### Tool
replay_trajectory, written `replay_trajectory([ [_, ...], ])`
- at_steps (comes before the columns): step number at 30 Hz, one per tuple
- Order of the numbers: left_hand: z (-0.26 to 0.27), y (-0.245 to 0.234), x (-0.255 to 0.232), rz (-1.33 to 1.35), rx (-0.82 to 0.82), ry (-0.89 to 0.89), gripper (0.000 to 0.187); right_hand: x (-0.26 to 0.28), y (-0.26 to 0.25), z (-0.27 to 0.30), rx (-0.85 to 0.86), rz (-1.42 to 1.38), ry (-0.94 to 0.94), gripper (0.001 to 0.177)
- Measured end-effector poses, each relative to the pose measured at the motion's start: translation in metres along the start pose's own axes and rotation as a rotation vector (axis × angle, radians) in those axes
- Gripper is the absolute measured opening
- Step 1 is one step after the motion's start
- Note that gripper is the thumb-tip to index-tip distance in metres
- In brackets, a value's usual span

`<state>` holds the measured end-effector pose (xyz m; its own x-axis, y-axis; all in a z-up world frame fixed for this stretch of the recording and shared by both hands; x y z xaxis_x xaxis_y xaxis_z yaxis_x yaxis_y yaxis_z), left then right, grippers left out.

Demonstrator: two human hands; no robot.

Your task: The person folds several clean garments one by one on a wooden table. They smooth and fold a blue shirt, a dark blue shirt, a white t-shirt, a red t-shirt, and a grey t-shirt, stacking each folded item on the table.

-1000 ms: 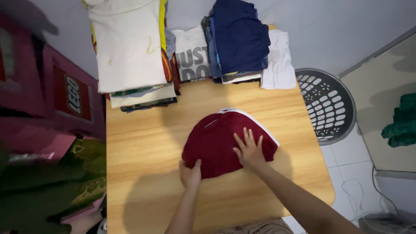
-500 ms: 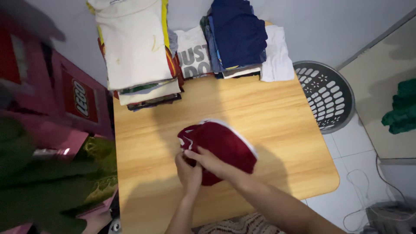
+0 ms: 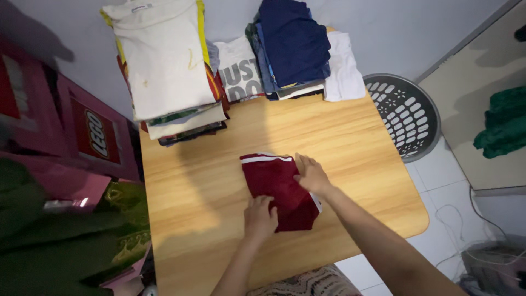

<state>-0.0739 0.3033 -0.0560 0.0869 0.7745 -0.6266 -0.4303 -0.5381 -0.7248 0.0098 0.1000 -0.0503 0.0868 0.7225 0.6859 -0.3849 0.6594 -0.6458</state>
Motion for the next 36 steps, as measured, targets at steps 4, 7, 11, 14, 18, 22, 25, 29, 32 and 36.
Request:
replay_trajectory([
  [4,-0.007,-0.01,-0.012,-0.139,-0.064,-0.022,0.055,0.051,0.022,0.035,-0.187,0.338,-0.327,0.065],
  [7,-0.02,-0.029,-0.029,-0.286,-0.005,0.019,0.083,0.067,0.056,0.038,0.047,0.638,-0.274,0.066],
  [11,-0.041,-0.03,-0.006,-0.346,0.485,-0.273,0.109,0.061,0.061,0.018,0.195,0.68,-0.134,0.071],
  [14,-0.05,-0.021,0.012,-0.227,0.411,-0.271,0.106,0.05,0.058,0.009,0.188,0.538,-0.178,0.064],
  [18,-0.032,0.0,0.039,0.145,-0.204,-0.215,0.075,0.021,0.027,0.016,-0.17,0.211,-0.215,0.042],
  [22,-0.017,0.057,0.075,0.826,-0.156,-0.542,0.06,-0.047,0.034,0.033,-0.2,-0.337,0.218,0.036],
  [25,-0.032,0.062,0.065,0.874,-0.019,-0.395,0.056,-0.05,0.043,0.041,-0.235,-0.492,-0.004,0.03],
  [29,-0.06,0.068,0.041,1.215,0.135,-0.162,0.058,-0.079,0.056,0.039,-0.205,-0.499,0.191,0.028],
  [32,-0.071,0.074,0.023,1.293,0.223,-0.191,0.07,-0.094,0.054,0.034,-0.141,-0.549,0.273,0.029],
  [36,-0.088,0.046,-0.02,1.349,0.216,-0.127,0.093,-0.103,0.036,0.029,-0.092,-0.991,0.29,0.043],
])
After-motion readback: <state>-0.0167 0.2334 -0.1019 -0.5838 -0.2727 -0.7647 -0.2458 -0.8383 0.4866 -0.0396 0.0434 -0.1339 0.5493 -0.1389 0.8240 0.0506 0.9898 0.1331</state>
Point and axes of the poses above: each hand's wrist, its own z-axis away from the middle knuckle, its own y-axis out of the palm, x = y × z, the point moved 7 cm from there along -z, towards the middle knuckle, and after that the axes turned 14 degrees about x, right-handed, at the moved point
